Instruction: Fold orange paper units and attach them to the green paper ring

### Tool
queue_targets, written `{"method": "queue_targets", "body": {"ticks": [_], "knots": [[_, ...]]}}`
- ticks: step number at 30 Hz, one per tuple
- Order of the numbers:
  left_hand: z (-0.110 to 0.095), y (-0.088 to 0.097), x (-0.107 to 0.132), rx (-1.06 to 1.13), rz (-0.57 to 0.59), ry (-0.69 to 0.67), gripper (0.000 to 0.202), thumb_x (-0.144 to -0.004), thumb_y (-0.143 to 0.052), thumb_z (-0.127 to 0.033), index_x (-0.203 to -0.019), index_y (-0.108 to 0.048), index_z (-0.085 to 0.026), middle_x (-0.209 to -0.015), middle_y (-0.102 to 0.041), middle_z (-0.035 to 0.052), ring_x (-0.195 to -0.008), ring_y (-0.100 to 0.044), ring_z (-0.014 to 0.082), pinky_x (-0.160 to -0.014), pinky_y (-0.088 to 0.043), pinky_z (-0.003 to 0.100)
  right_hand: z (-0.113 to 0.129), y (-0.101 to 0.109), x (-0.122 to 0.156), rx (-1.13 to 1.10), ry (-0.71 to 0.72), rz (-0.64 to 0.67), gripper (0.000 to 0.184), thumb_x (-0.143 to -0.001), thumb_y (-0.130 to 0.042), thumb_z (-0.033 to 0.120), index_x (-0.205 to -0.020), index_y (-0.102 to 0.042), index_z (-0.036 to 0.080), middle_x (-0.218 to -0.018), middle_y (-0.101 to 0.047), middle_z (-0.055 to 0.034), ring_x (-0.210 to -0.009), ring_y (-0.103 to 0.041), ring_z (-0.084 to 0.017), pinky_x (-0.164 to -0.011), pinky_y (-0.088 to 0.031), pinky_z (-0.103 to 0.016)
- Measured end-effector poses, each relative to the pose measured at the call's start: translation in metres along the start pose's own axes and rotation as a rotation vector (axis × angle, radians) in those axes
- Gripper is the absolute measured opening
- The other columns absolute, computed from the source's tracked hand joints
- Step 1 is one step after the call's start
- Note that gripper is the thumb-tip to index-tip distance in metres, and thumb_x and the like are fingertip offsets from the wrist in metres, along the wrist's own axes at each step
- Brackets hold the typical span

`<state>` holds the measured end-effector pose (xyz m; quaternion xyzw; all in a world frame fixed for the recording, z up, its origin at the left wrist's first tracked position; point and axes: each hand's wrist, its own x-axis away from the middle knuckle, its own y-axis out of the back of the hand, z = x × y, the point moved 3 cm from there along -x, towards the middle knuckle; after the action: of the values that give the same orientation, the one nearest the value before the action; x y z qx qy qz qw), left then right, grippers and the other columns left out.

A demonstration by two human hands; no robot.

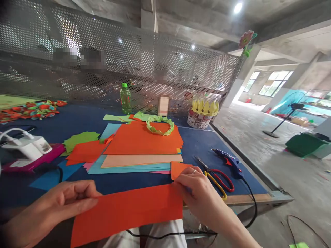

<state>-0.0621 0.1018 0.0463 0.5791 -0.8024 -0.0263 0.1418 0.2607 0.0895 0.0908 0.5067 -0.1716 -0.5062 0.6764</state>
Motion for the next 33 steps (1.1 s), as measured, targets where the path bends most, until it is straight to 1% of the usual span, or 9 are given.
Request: {"method": "queue_targets", "body": {"ticks": [6,12,14,17,19,22,29,31,33], "knots": [[-0.007,-0.006,-0.007,0.023,0.040,0.016,0.032,-0.071,-0.077,-0.049,-0.067,-0.065,-0.020,-0.063,-0.053,-0.0026,-0.063,-0.042,0.0125,-0.060,-0.035,0.020,-0.016,-0.001,0.009,-0.110,-0.127,0.079,0.038,-0.103,-0.042,0.033,-0.072,-0.056,0.020,-0.080,-0.062,-0.0035,-0.074,-0.051,-0.016,-0.070,-0.040,-0.028],[0.000,-0.008,-0.014,0.125,0.075,0.136,0.038,-0.067,-0.083,-0.050,-0.070,-0.063,-0.017,-0.059,-0.050,-0.0053,-0.057,-0.038,0.0091,-0.054,-0.029,0.019,-0.026,-0.003,0.012,-0.194,-0.166,0.097,0.042,-0.104,-0.038,0.041,-0.070,-0.051,0.020,-0.075,-0.057,-0.0027,-0.072,-0.046,-0.017,-0.069,-0.037,-0.029],[0.000,-0.007,-0.016,0.153,0.092,0.149,0.037,-0.069,-0.083,-0.049,-0.071,-0.064,-0.017,-0.060,-0.053,-0.0050,-0.058,-0.043,0.0089,-0.055,-0.032,0.018,-0.028,-0.005,0.013,-0.201,-0.160,0.103,0.043,-0.104,-0.037,0.041,-0.068,-0.048,0.020,-0.071,-0.054,-0.0013,-0.070,-0.044,-0.016,-0.067,-0.035,-0.028],[-0.002,-0.008,-0.016,0.202,0.128,0.173,0.035,-0.072,-0.081,-0.049,-0.074,-0.068,-0.016,-0.069,-0.065,-0.0014,-0.064,-0.057,0.0114,-0.062,-0.042,0.019,-0.030,-0.006,0.013,-0.201,-0.160,0.103,0.044,-0.103,-0.037,0.043,-0.067,-0.045,0.021,-0.067,-0.050,0.0004,-0.068,-0.041,-0.016,-0.065,-0.033,-0.028],[-0.003,-0.009,-0.015,0.241,0.145,0.194,0.036,-0.074,-0.080,-0.051,-0.077,-0.071,-0.016,-0.075,-0.071,0.0012,-0.068,-0.063,0.0136,-0.064,-0.046,0.021,-0.032,-0.007,0.014,-0.193,-0.173,0.102,0.044,-0.103,-0.037,0.044,-0.067,-0.046,0.021,-0.067,-0.050,0.0008,-0.067,-0.040,-0.015,-0.064,-0.032,-0.028],[-0.006,-0.011,-0.015,0.290,0.159,0.200,0.036,-0.076,-0.078,-0.051,-0.083,-0.073,-0.016,-0.079,-0.075,0.0029,-0.069,-0.067,0.0144,-0.063,-0.048,0.020,-0.035,-0.009,0.016,-0.169,-0.199,0.115,0.045,-0.103,-0.037,0.046,-0.068,-0.050,0.020,-0.067,-0.051,0.0010,-0.065,-0.041,-0.015,-0.062,-0.031,-0.028],[-0.002,-0.010,-0.023,0.298,0.139,0.233,0.035,-0.082,-0.073,-0.050,-0.098,-0.073,-0.019,-0.089,-0.077,0.0043,-0.076,-0.070,0.0173,-0.064,-0.051,0.022,-0.046,-0.015,0.020,-0.148,-0.243,0.122,0.047,-0.103,-0.034,0.049,-0.071,-0.052,0.021,-0.068,-0.056,0.0009,-0.063,-0.046,-0.014,-0.057,-0.034,-0.026],[0.000,-0.005,-0.029,0.262,0.091,0.171,0.036,-0.080,-0.075,-0.052,-0.095,-0.073,-0.019,-0.088,-0.077,0.0037,-0.079,-0.070,0.0185,-0.067,-0.052,0.024,-0.055,-0.012,0.023,-0.168,-0.246,0.094,0.045,-0.103,-0.035,0.048,-0.073,-0.054,0.021,-0.069,-0.059,0.0003,-0.065,-0.052,-0.015,-0.060,-0.039,-0.025],[0.000,0.003,-0.034,0.205,0.004,0.071,0.038,-0.076,-0.077,-0.054,-0.092,-0.073,-0.019,-0.085,-0.077,0.0030,-0.082,-0.070,0.0200,-0.073,-0.052,0.025,-0.061,-0.007,0.026,-0.161,-0.239,-0.001,0.041,-0.104,-0.037,0.045,-0.079,-0.060,0.022,-0.075,-0.065,-0.0011,-0.072,-0.060,-0.016,-0.067,-0.045,-0.025]]}}
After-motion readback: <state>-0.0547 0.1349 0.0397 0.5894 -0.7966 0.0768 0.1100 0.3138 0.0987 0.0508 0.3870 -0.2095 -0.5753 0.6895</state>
